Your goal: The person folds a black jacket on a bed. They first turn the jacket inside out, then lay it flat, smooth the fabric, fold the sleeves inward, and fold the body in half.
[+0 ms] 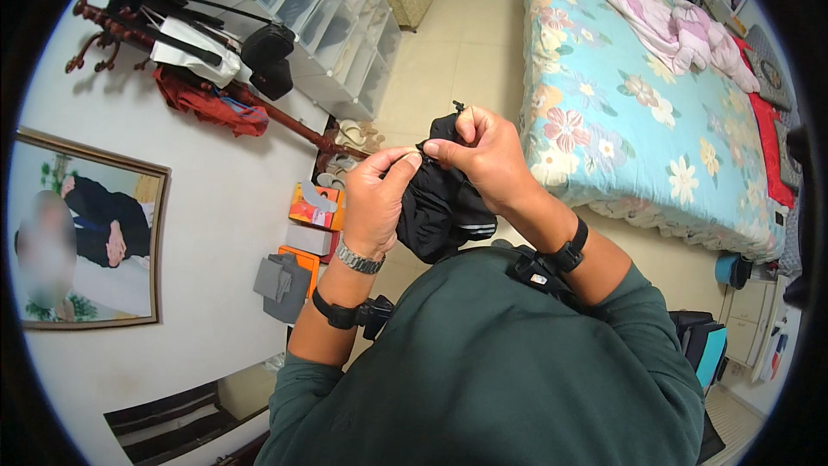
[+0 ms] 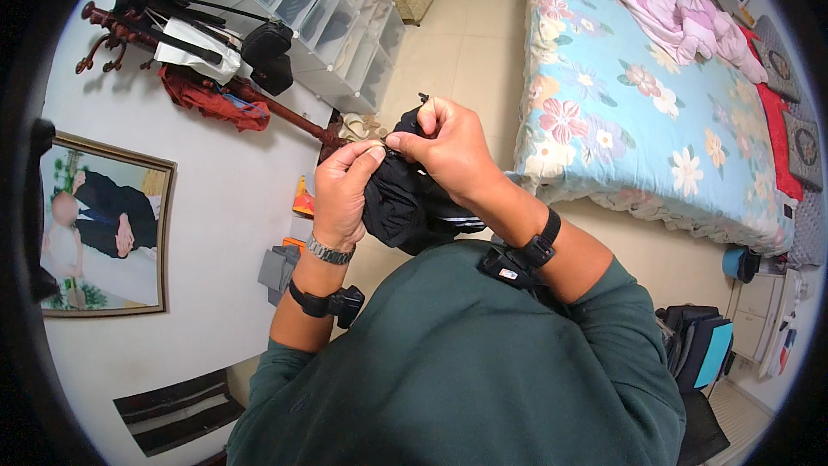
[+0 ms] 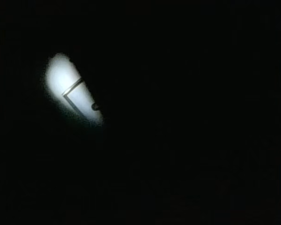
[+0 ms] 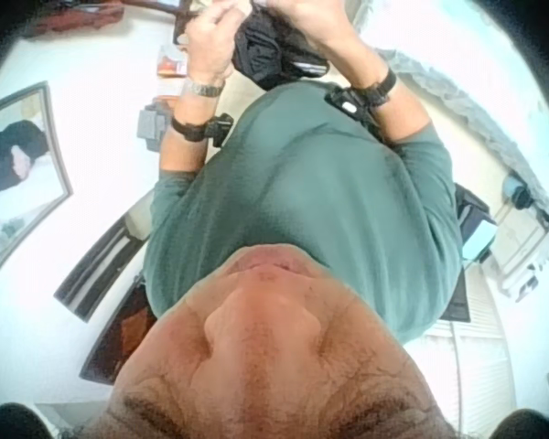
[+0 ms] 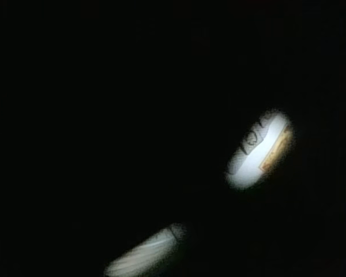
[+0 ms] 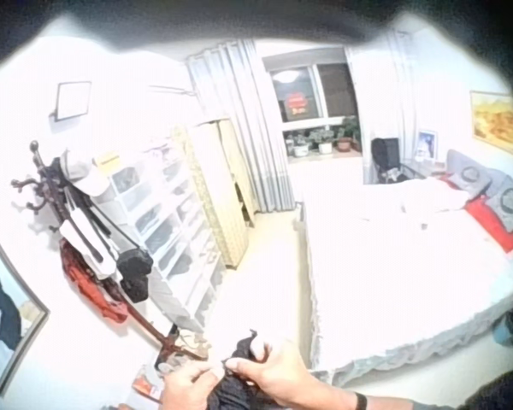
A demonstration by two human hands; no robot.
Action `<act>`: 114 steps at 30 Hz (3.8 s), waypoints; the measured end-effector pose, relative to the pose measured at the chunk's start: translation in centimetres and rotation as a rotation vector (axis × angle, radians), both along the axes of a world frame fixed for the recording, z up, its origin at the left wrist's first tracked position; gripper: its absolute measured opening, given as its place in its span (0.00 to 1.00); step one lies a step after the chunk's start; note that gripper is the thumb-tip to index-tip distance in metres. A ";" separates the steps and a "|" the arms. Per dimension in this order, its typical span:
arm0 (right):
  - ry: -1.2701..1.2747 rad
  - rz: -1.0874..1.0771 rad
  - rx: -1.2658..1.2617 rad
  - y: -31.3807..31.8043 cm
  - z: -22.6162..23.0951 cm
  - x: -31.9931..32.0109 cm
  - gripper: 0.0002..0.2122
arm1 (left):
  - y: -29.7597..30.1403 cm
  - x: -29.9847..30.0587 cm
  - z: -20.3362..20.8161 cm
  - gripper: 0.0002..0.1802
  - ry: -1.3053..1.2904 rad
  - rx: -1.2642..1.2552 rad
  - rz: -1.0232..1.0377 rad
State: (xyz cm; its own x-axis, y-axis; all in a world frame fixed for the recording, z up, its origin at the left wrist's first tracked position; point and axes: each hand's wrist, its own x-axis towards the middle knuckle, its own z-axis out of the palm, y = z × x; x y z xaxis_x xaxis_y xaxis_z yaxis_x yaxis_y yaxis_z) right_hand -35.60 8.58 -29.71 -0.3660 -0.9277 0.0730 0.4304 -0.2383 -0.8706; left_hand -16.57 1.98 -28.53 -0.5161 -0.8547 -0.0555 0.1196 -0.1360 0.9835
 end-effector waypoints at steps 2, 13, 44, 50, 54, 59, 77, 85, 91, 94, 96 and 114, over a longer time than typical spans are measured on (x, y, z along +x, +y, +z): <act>0.003 0.038 0.051 0.3 -0.1 -0.3 0.23 | 0.3 -0.1 -0.3 0.10 -0.011 -0.025 0.018; -0.315 0.234 0.200 0.5 -1.6 -2.0 0.14 | 0.3 0.4 -0.6 0.11 -0.032 -0.028 -0.068; 0.131 0.160 0.103 1.6 -1.1 -2.1 0.16 | 1.1 0.2 -0.9 0.08 -0.299 -0.617 -0.073; 0.554 0.048 0.134 2.6 -0.2 -2.6 0.20 | 1.7 0.2 -1.1 0.09 -0.301 -0.581 -0.035; 0.296 0.091 0.147 2.3 -0.6 -3.0 0.20 | 1.7 0.4 -1.3 0.09 -0.252 -0.347 -0.106; -0.027 0.244 0.115 2.0 -1.7 -3.0 0.16 | 1.1 1.0 -1.6 0.11 -0.131 -0.050 -0.134; -0.297 0.328 0.237 0.6 -3.9 -2.9 0.13 | 0.6 1.3 -2.4 0.10 -0.006 0.051 -0.163; -0.315 0.348 0.220 0.1 -4.8 -2.4 0.13 | 0.6 0.6 -2.8 0.05 -0.082 0.054 -0.129; -0.358 0.352 0.285 0.0 -5.1 -2.5 0.12 | 0.7 0.8 -3.0 0.06 -0.094 0.046 -0.096; -0.351 0.357 0.308 -0.1 -5.4 -2.5 0.12 | 0.7 0.9 -3.1 0.07 -0.100 0.044 -0.099; -0.355 0.357 0.315 -0.2 -5.5 -2.4 0.12 | 0.6 0.9 -3.2 0.07 -0.100 0.043 -0.098; 0.741 0.278 -0.110 1.8 -2.2 -3.4 0.08 | 0.1 1.4 -3.0 0.09 -0.115 0.030 -0.129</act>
